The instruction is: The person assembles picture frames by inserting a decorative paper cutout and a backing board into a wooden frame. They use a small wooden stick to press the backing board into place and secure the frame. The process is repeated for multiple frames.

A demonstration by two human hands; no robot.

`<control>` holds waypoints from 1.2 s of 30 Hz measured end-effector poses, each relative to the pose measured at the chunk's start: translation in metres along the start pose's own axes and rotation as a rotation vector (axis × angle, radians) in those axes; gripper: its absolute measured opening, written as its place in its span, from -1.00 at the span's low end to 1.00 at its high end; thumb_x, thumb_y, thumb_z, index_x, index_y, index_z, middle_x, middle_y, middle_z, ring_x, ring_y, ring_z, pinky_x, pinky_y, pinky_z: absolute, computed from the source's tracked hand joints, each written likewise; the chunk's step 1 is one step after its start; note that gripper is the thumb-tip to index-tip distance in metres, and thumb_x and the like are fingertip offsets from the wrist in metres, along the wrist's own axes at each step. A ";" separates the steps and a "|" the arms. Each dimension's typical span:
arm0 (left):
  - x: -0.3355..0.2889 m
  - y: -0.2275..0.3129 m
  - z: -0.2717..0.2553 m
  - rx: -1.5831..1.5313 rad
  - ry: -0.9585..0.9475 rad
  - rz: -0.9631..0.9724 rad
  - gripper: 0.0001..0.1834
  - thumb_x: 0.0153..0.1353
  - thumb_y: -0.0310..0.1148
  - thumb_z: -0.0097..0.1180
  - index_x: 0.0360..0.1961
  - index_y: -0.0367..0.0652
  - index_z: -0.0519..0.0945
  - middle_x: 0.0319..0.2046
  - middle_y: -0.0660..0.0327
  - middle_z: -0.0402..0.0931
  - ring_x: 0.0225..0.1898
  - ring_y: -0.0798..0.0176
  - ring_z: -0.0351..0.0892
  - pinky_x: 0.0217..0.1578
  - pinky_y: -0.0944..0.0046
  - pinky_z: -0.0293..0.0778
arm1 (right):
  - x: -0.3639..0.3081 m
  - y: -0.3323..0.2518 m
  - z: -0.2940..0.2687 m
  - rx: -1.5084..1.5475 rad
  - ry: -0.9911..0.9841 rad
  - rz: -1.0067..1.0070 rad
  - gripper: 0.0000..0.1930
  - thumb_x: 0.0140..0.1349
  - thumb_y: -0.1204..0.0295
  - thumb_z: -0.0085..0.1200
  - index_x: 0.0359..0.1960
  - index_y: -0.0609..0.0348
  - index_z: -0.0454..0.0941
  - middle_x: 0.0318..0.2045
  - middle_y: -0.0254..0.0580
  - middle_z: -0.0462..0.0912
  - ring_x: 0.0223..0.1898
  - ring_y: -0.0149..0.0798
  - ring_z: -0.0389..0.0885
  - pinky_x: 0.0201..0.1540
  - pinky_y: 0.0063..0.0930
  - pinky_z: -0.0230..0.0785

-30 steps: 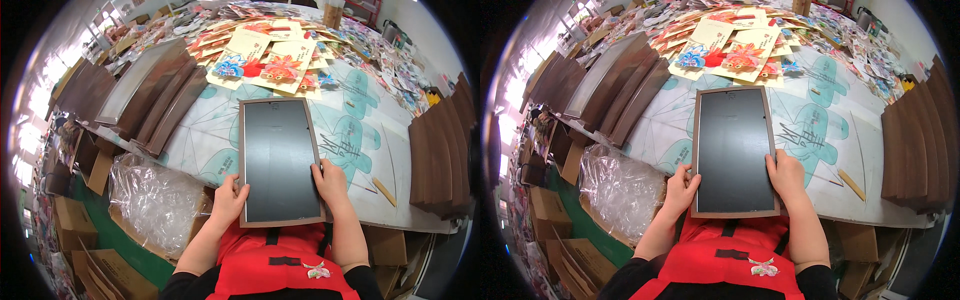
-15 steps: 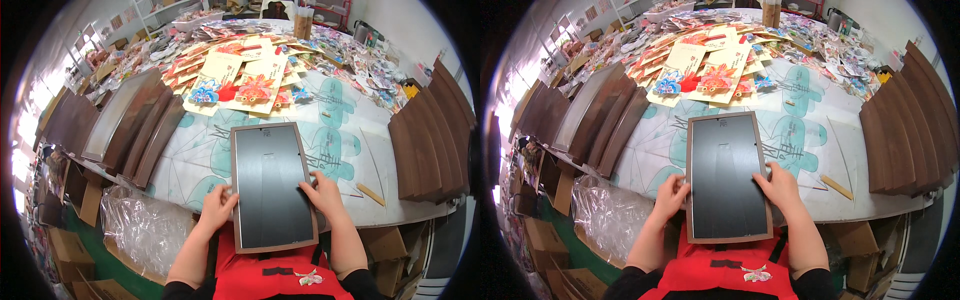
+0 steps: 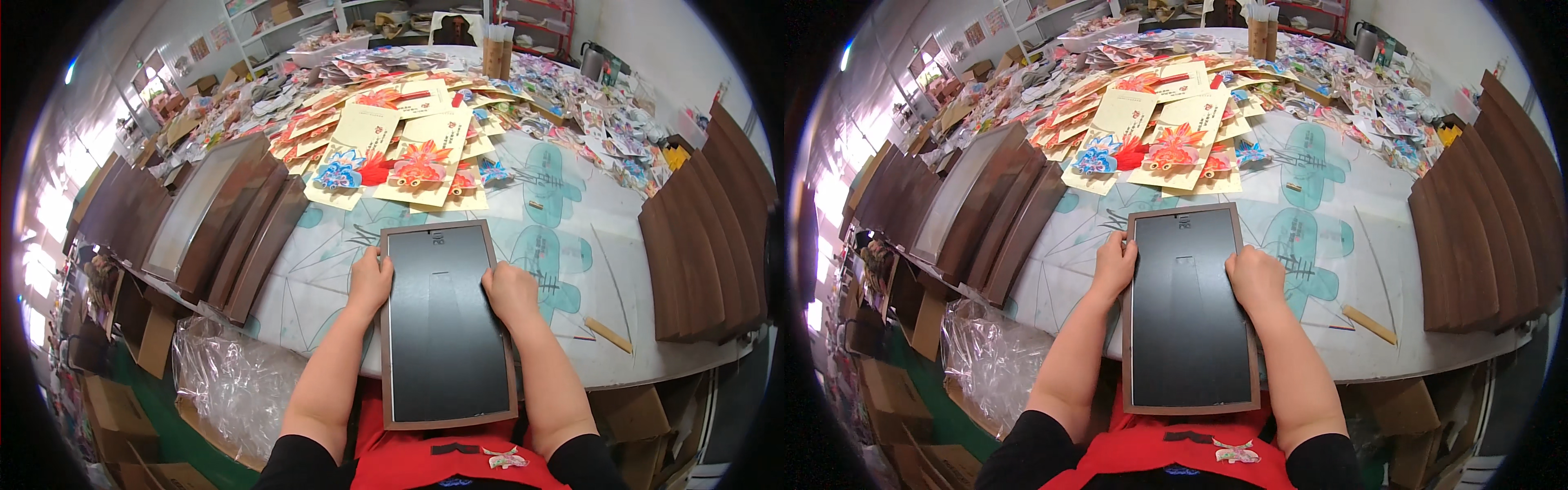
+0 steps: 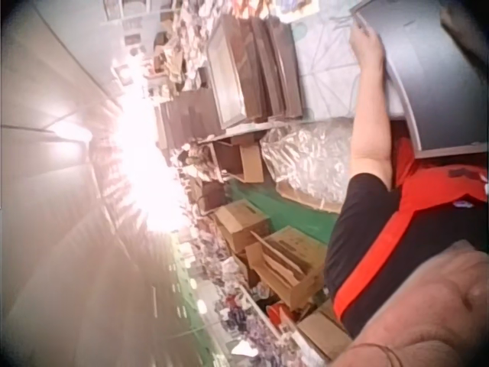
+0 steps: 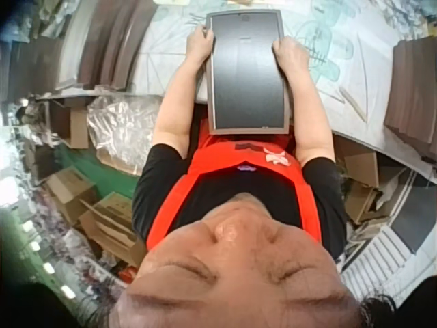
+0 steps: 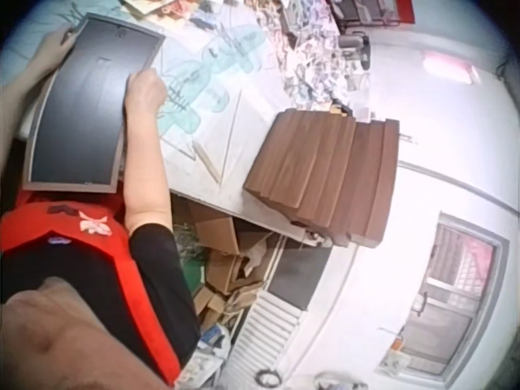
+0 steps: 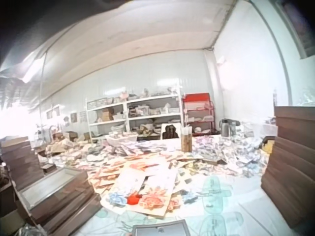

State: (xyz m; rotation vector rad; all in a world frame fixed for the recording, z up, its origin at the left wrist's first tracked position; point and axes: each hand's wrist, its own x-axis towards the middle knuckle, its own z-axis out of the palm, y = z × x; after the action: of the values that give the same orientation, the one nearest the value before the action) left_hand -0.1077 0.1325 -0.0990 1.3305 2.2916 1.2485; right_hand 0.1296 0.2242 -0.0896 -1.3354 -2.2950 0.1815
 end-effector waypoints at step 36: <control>-0.115 0.098 -0.018 -0.719 -0.839 -0.274 -0.25 0.19 -0.52 0.03 0.36 -0.27 -0.03 0.40 0.04 -0.15 0.41 0.09 -0.13 0.28 0.16 0.02 | -0.055 0.052 -0.047 0.604 0.074 0.284 -0.73 0.25 0.31 -0.01 -0.20 0.29 0.52 -0.68 0.00 0.50 -0.62 -0.13 0.50 -0.50 -0.28 0.29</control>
State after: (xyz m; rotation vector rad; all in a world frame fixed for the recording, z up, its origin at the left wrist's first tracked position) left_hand 0.0084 0.0539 -0.0385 0.9520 1.2198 0.9909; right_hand 0.2144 0.1985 -0.0844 -1.2927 -1.7657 0.8290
